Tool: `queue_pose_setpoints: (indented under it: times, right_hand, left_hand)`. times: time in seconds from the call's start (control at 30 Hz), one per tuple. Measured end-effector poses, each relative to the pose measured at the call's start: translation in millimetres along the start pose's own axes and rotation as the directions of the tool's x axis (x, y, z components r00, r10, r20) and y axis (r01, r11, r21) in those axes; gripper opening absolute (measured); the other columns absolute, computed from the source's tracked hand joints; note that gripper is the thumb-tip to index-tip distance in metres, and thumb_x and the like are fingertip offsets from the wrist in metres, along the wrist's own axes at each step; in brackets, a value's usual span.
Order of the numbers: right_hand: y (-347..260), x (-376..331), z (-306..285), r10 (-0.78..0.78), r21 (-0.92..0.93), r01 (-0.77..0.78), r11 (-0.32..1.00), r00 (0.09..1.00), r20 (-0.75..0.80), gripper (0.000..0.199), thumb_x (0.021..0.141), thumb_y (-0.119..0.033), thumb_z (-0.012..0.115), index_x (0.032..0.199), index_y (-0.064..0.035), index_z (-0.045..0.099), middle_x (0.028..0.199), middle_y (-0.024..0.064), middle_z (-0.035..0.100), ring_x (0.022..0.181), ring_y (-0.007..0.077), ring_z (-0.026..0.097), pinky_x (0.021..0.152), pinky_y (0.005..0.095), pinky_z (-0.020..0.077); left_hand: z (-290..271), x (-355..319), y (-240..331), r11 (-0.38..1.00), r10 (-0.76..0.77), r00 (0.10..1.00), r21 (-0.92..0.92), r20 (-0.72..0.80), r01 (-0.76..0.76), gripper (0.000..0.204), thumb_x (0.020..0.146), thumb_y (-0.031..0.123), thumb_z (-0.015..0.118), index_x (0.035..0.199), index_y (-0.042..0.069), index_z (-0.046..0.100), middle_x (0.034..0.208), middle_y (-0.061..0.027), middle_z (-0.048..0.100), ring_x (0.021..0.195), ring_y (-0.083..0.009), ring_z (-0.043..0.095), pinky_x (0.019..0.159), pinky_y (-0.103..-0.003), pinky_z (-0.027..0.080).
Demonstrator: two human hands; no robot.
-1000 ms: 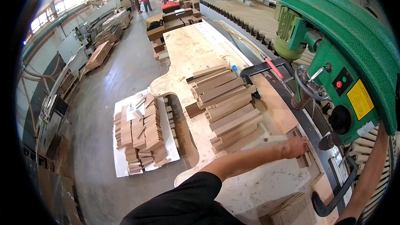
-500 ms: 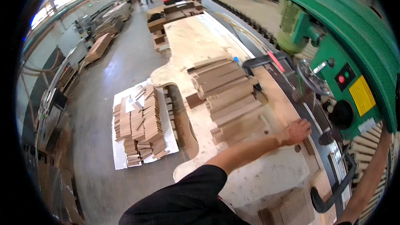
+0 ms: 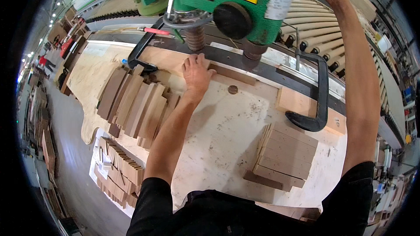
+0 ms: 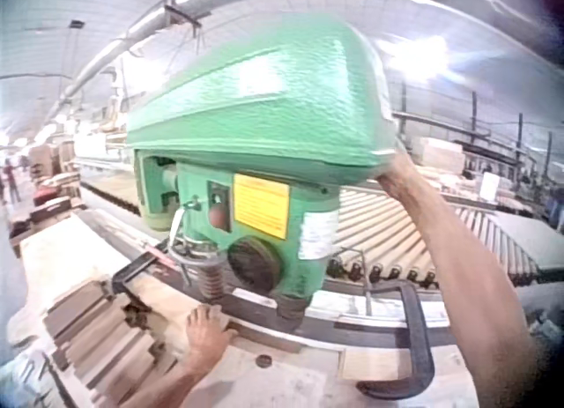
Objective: The person moves a floor fan to a new location and then operates a drill press in a workshop. They repeatedly pick up small rectangular wooden blocks, position them under the drill bit, and activate the machine to drill holes. The processed blocks are stacked on the workbench.
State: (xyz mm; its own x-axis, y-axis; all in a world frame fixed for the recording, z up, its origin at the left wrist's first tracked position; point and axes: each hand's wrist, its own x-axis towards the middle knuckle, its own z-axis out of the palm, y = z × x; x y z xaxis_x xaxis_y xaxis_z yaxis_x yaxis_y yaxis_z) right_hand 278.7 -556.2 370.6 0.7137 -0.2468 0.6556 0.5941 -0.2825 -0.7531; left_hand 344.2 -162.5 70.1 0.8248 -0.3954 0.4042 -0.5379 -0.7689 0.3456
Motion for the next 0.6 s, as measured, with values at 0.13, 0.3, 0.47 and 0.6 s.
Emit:
queue_pose_setpoints:
  times: [0.13, 0.3, 0.47, 0.6]
  right_hand:
    - [-29.2, -12.1, 27.3, 0.101, -0.025, -0.105, 0.994, 0.986, -0.131, 0.039, 0.095, -0.026, 0.061, 0.131, -0.0144, 0.053, 0.113, 0.0090, 0.067, 0.089, 0.0222, 0.067, 0.071, 0.0389, 0.0589]
    - [-45.0, -33.6, 14.5, 0.148, -0.116, -0.175, 0.978, 0.966, -0.213, 0.026, 0.095, -0.022, 0.058, 0.119, -0.0122, 0.057, 0.098, 0.0052, 0.066, 0.079, 0.0206, 0.067, 0.068, 0.0347, 0.0580]
    - [-40.4, -61.9, -3.4, 0.120, -0.155, -0.139, 0.978, 0.984, -0.131, 0.031, 0.098, -0.023, 0.056, 0.124, -0.0064, 0.053, 0.113, 0.0107, 0.063, 0.099, 0.0229, 0.066, 0.084, 0.0363, 0.0581]
    - [-31.1, -61.6, -30.2, 0.166, -0.056, -0.171, 0.984, 0.983, -0.084, 0.031, 0.097, -0.025, 0.062, 0.124, -0.0102, 0.058, 0.112, 0.0079, 0.066, 0.108, 0.0242, 0.067, 0.089, 0.0357, 0.0589]
  left_hand:
    - [11.1, -9.9, -1.0, 0.980, 0.194, 0.980, 0.060, -0.050, -0.191, 0.077, 0.075, 0.030, 0.080, 0.139, 0.007, 0.046, 0.136, -0.0149, 0.046, 0.128, -0.0352, 0.041, 0.108, -0.048, 0.033]
    - [20.8, 2.8, 11.6, 0.897, 0.441, 0.889, -0.016, 0.124, -0.442, 0.081, 0.080, 0.046, 0.070, 0.144, 0.004, 0.042, 0.149, -0.0146, 0.040, 0.141, -0.0367, 0.029, 0.117, -0.051, 0.021]
    - [34.3, -13.6, 41.1, 0.862, 0.446, 0.871, 0.163, 0.203, -0.480, 0.108, 0.081, 0.076, 0.047, 0.147, -0.007, 0.029, 0.154, -0.0241, 0.029, 0.147, -0.0374, 0.018, 0.120, -0.053, 0.010]
    - [43.9, -26.2, 75.3, 0.958, 0.284, 0.953, 0.014, 0.109, -0.287, 0.124, 0.071, 0.082, 0.055, 0.146, -0.012, 0.027, 0.154, -0.0284, 0.024, 0.147, -0.0404, 0.014, 0.119, -0.056, 0.006]
